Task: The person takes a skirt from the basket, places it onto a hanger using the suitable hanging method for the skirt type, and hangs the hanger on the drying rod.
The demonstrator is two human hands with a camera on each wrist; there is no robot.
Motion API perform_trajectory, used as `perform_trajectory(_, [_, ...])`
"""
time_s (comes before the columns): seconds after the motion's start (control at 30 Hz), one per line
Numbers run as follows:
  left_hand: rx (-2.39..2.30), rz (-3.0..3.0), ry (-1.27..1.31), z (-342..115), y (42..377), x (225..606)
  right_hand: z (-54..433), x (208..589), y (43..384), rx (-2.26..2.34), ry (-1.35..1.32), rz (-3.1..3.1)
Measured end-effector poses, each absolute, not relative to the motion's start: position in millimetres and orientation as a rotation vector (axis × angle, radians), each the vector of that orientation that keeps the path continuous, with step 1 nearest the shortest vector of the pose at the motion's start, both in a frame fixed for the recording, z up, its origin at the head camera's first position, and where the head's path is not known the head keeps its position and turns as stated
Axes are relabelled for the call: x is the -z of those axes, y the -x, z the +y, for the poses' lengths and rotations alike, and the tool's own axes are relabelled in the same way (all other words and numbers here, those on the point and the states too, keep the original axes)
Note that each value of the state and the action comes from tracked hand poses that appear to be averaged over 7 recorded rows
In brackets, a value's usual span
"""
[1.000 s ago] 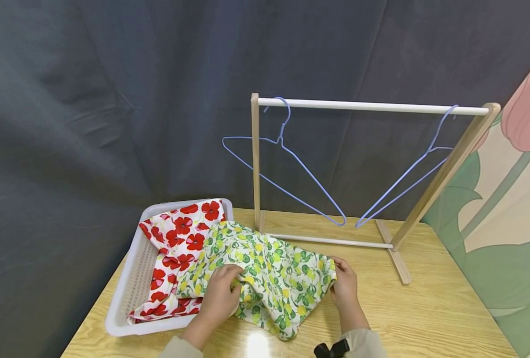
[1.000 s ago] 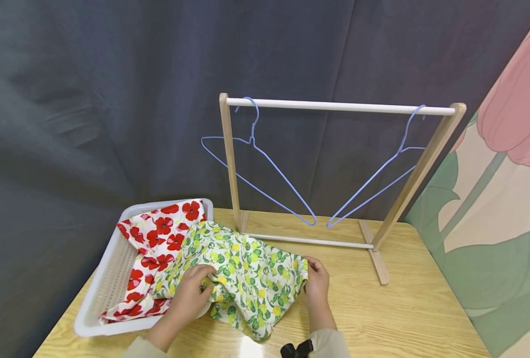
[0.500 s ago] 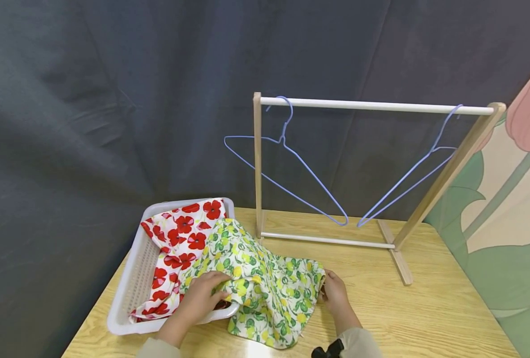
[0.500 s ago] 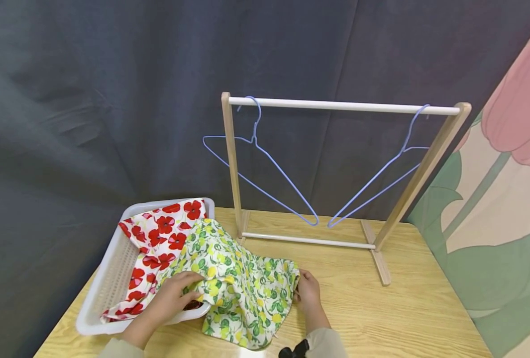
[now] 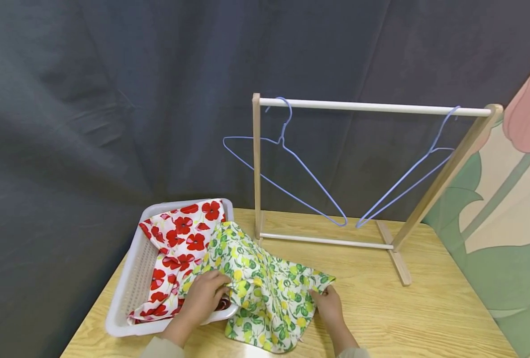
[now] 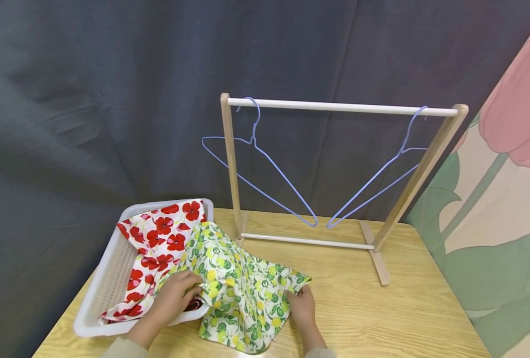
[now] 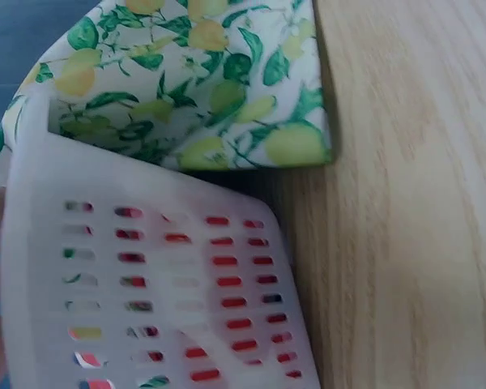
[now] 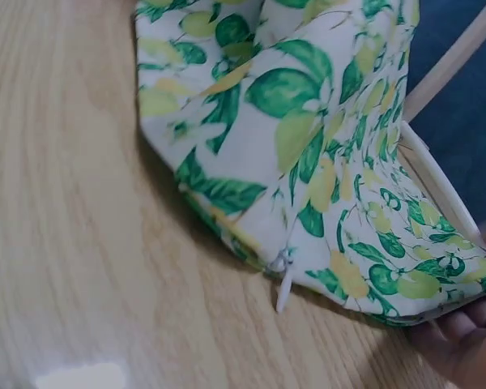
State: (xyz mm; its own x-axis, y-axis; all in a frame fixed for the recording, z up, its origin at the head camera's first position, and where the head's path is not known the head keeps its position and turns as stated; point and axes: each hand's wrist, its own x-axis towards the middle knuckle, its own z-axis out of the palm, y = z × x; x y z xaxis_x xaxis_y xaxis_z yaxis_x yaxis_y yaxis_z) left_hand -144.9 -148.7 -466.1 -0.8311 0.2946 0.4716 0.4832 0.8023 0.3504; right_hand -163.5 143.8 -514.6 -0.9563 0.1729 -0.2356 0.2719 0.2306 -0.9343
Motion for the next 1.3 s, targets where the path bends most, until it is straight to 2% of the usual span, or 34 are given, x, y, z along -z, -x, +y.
perform_trajectory(0.4, [0.806, -2.435, 0.696, -121.7, 138.3, 453.5, 174.5, 512.9, 174.0, 1.840, -0.428, 2.474])
perform_trajectory(0.87, [0.795, -2.409, 0.849, -89.1, 135.8, 460.2, 221.3, 504.6, 198.3, 1.770, -0.435, 2.517])
perform_trajectory(1.07, [0.804, -2.385, 0.839, -80.8, 135.0, 463.5, 223.6, 505.5, 197.8, 1.747, -0.417, 2.435])
perform_trajectory(1.3, [0.831, -2.353, 0.834, -77.3, 134.2, 464.8, 215.7, 515.8, 187.6, 1.441, -0.329, 2.557])
